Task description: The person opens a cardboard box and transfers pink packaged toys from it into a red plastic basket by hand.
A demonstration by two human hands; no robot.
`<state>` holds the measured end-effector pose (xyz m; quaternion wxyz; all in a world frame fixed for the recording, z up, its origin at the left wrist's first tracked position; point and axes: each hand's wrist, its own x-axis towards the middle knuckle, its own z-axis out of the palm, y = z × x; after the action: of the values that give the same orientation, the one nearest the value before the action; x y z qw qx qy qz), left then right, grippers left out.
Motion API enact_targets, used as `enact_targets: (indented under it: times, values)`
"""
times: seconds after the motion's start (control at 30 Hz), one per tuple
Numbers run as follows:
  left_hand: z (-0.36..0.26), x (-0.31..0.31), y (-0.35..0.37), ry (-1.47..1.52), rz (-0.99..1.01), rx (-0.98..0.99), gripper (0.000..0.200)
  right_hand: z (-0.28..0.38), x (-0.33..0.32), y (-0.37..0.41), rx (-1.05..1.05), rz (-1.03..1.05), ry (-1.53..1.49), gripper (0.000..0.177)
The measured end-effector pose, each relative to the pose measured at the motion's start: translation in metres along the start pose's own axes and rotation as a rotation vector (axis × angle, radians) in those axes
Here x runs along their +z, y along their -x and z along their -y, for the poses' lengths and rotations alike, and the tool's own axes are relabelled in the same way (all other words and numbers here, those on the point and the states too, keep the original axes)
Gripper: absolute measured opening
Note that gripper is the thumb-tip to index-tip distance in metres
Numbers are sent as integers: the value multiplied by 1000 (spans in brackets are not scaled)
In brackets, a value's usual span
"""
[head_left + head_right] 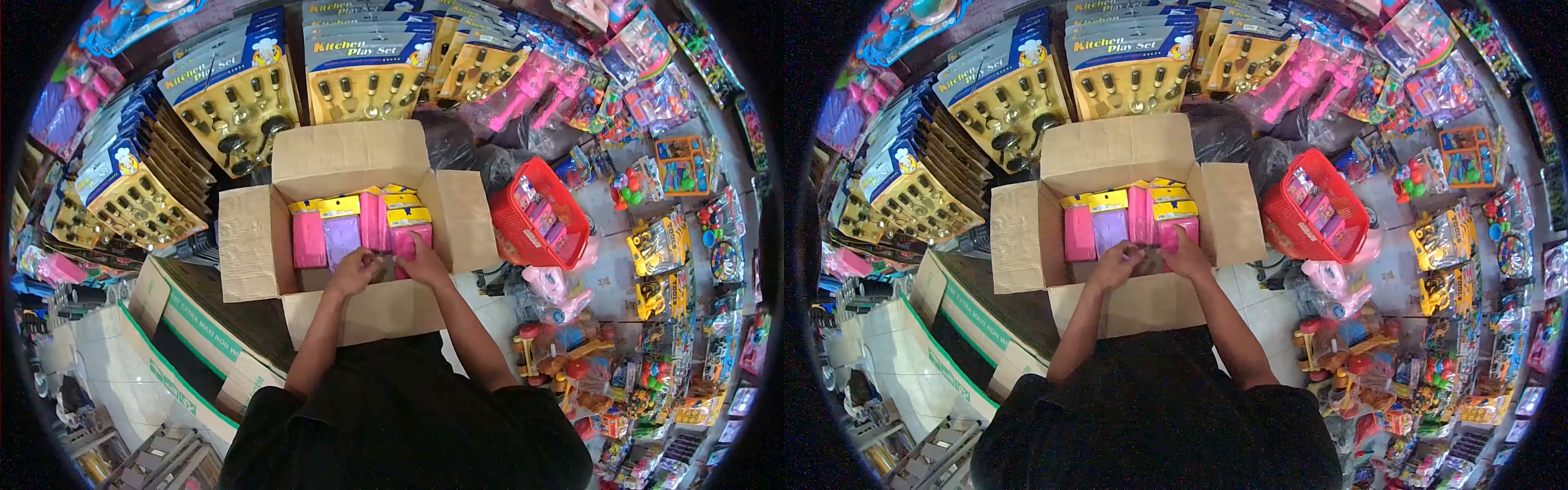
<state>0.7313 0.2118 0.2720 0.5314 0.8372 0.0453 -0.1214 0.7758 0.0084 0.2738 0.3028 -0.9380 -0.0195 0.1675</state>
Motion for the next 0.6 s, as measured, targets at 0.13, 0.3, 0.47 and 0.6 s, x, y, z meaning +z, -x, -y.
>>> enact_targets:
  times: [0.13,0.3,0.47,0.6]
  values:
    - [26,27,-43,-148,200,41,43,-6,5,1,61,-104,-38,66]
    - [3,53,-86,-401,344,-63,67,-25,12,-6,-138,-375,-265,50]
    - [7,69,-90,-362,247,-113,66,-36,15,-5,-227,-515,-323,41]
    - [39,72,-100,-233,160,14,46,-28,12,-3,-224,-543,-304,36]
